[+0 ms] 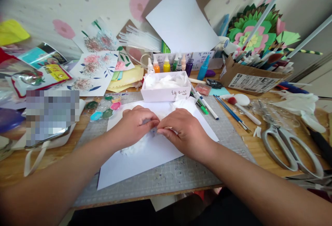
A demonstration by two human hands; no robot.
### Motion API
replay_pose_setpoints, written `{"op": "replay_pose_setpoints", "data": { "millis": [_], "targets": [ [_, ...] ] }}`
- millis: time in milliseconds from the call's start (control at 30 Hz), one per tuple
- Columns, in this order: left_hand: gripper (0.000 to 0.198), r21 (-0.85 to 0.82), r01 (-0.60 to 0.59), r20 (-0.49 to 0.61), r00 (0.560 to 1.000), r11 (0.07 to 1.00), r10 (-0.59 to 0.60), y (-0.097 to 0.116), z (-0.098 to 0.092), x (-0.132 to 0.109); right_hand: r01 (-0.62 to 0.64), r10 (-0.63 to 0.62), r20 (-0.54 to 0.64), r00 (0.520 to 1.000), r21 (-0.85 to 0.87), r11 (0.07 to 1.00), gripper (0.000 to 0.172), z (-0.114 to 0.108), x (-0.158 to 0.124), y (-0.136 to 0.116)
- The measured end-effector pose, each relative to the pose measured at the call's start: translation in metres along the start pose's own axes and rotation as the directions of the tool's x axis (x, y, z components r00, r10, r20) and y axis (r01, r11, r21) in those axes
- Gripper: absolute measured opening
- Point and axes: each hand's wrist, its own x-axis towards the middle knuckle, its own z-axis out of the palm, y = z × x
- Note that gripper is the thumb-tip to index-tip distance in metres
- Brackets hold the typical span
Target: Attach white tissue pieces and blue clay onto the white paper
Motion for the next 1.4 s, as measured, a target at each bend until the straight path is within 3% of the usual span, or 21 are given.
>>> {"op": "replay_pose_setpoints", "data": {
  "millis": [100,267,433,600,667,800,900,967,1033,1200,1300,1400],
  "targets": [
    [0.02,-0.015,-0.012,-0.03,0.999,1.0,0.011,-0.001,-0.004,-0.003,-0.017,0.017,-0.008,1.0,0.001,1.0,0.005,0.001,0.0,0.001],
    [0.016,0.045,-0.061,-0.1,0.993,0.997,0.065,-0.006,-0.014,-0.012,-0.169,0.169,0.0,0.986,-0.034,0.985,0.01,0.005,0.004,-0.001],
    [0.018,0.098,-0.164,0.012,0.986,0.982,0.164,-0.01,-0.016,-0.02,-0.272,0.271,0.009,0.962,0.023,0.962,0.012,0.006,0.005,0.0],
    [0.024,0.138,-0.207,0.06,0.978,0.969,0.2,-0.013,-0.012,-0.02,-0.423,0.429,-0.015,0.903,0.144,0.895,0.01,0.002,-0.001,-0.002],
    [0.024,0.158,-0.2,0.053,0.979,0.967,0.194,-0.013,-0.011,-0.02,-0.437,0.45,-0.038,0.892,0.179,0.882,0.011,0.0,-0.002,-0.006],
    [0.024,0.183,-0.2,0.07,0.979,0.963,0.19,-0.013,-0.011,-0.018,-0.375,0.387,-0.051,0.921,0.162,0.913,0.01,-0.009,-0.003,-0.013],
    [0.024,0.182,-0.219,0.081,0.975,0.959,0.207,-0.015,-0.009,-0.017,-0.331,0.335,-0.144,0.931,0.052,0.942,0.011,-0.027,-0.005,-0.005],
    [0.023,0.188,-0.224,0.073,0.974,0.956,0.214,-0.016,-0.008,-0.017,-0.354,0.332,-0.278,0.901,-0.031,0.935,0.013,-0.043,-0.007,0.007],
    [0.023,0.196,-0.226,0.064,0.974,0.954,0.217,-0.018,-0.007,-0.017,-0.436,0.392,-0.335,0.857,-0.067,0.897,0.018,-0.058,-0.009,0.02],
    [0.024,0.187,-0.24,0.065,0.971,0.953,0.232,-0.021,-0.006,-0.017,-0.584,0.569,-0.184,0.801,-0.038,0.811,0.02,-0.068,-0.014,0.035],
    [0.022,0.179,-0.255,0.044,0.967,0.95,0.251,-0.024,-0.006,-0.018,-0.557,0.549,-0.132,0.826,-0.032,0.83,0.018,-0.059,-0.014,0.034],
    [0.022,0.16,-0.241,0.017,0.97,0.957,0.241,-0.025,-0.007,-0.018,-0.542,0.527,-0.166,0.834,-0.061,0.838,0.02,-0.055,-0.013,0.034]
  ]
}}
